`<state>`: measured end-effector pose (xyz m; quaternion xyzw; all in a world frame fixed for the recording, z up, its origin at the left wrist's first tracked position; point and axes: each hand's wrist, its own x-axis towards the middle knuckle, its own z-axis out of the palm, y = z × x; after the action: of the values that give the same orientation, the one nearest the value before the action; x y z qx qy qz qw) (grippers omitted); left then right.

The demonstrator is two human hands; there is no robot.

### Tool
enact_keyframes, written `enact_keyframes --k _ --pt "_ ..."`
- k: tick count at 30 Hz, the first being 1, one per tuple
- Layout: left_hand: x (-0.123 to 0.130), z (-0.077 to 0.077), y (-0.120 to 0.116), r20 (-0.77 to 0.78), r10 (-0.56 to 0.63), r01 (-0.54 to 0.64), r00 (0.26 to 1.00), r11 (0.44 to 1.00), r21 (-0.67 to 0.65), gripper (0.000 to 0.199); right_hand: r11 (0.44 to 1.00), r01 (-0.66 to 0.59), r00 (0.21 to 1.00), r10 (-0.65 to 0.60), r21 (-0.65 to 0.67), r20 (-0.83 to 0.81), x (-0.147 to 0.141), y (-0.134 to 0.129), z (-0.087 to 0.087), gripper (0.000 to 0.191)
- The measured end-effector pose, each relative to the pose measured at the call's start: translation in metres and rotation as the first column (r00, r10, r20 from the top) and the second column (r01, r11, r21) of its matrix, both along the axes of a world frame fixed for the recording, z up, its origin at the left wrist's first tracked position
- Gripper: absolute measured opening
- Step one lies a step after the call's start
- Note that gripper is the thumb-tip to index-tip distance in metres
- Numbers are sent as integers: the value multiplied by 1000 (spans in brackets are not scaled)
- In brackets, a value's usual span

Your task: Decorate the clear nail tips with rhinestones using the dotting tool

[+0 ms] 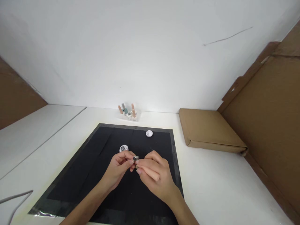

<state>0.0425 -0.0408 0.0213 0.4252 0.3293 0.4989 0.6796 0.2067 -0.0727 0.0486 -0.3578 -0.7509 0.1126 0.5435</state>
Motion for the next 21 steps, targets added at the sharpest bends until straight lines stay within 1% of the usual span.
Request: enact_keyframes --k 3,9,16,18,21 --pt "1 0 0 10 -7 7 1000 1000 1 26 1000 9 1000 -9 18 -2 -1 1 0 19" --pt "0 -3 0 36 -10 10 999 1000 6 22 994 32 999 -29 100 -37 1 1 -1 25" --pt "-1 -3 2 71 -38 37 997 999 15 19 997 -55 998 56 55 -18 1 -1 4 21" --pt "0 -3 2 88 -55 53 995 998 24 18 998 -51 999 51 43 -18 0 -1 6 21" --pt "-1 -3 0 111 -80 76 991 996 42 15 1000 -12 999 14 26 -48 0 -1 5 19"
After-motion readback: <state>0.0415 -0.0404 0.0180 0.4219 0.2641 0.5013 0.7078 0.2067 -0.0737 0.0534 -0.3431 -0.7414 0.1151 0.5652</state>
